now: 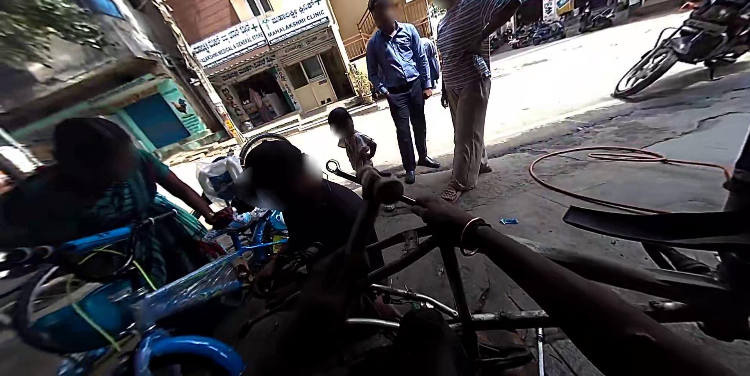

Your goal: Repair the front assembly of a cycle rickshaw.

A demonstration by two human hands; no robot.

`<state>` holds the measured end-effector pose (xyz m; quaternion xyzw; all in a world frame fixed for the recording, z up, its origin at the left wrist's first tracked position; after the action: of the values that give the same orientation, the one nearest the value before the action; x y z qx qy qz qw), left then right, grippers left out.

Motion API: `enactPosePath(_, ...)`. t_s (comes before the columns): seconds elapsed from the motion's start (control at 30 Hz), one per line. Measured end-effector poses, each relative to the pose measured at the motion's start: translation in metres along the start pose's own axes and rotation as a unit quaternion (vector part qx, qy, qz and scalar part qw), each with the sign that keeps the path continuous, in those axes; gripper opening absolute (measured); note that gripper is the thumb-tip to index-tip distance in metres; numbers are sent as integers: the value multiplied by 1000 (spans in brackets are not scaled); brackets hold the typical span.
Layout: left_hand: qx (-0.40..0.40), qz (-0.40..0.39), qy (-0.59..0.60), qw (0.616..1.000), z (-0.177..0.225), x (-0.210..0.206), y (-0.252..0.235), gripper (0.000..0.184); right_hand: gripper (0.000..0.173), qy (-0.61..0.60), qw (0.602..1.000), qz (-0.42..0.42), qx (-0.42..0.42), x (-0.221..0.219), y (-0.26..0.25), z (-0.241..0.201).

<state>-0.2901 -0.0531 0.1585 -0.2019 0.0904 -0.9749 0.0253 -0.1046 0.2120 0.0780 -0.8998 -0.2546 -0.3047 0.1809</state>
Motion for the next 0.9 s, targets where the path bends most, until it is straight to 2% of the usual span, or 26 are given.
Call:
enactPosePath(0.1, -27, 98, -191, 976, 69, 67, -68, 47, 45, -9, 1000, 5, -13, 0, -2, 2)
enactPosePath(0.2, -57, 169, -277, 944, 122, 110, -123, 50, 53, -1, 1000, 7, -17, 0, -3, 2)
enactPosePath(0.27, -84, 217, -308, 922, 140, 130, -156, 58, 57, 4, 1000, 9, -19, 0, -3, 2)
enactPosePath(0.33, -89, 242, -362, 896, 136, 140, -175, 65, 59, 17, 1000, 4, -17, 0, -3, 2)
enactPosePath(0.4, -75, 212, -450, 864, 105, 141, -179, 62, 63, 27, 1000, 9, -11, 2, -1, 1)
enactPosePath(0.43, -40, 160, -508, 845, 85, 141, -178, 52, 66, 25, 1000, 11, -12, 4, -1, -1)
enactPosePath(0.47, 6, 93, -576, 812, 66, 144, -179, 43, 70, 22, 1000, 12, -13, 4, 2, -3)
enactPosePath(0.5, 56, 30, -649, 758, 55, 140, -179, 40, 71, 17, 1000, 12, -17, 2, 3, -4)
enactPosePath(0.53, 86, -9, -684, 725, 55, 132, -179, 40, 70, 14, 1000, 13, -20, 2, 4, -5)
enactPosePath(0.57, 97, -26, -683, 723, 62, 123, -182, 42, 70, 7, 1000, 15, -24, 5, 5, -7)
enactPosePath(0.63, 66, -12, -639, 766, 80, 116, -186, 51, 73, 3, 1000, 5, -21, 2, 0, -2)
enactPosePath(0.7, 41, 45, -550, 833, 103, 118, -189, 61, 76, 21, 1000, -6, -7, -2, -13, 8)
enactPosePath(0.8, 50, 106, -305, 945, 140, 109, -190, 57, 74, 41, 999, -6, -2, 3, -13, 9)
enactPosePath(0.83, 63, 110, -229, 965, 150, 108, -189, 56, 72, 36, 999, -8, -5, 4, -9, 6)
enactPosePath(0.9, 78, 126, -191, 970, 170, 115, -183, 54, 70, 29, 1000, -12, -3, 4, -7, 0)
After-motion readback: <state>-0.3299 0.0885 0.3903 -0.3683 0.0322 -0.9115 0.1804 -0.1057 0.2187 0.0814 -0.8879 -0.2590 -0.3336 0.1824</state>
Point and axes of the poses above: each hand's wrist, its own y-axis away from the middle knuckle, its own x-axis out of the back of the hand, z = x × y, the point moved 1 cm from there along -y, towards the middle knuckle, and after that the axes turned 4 degrees about x, right-handed, at the moved point
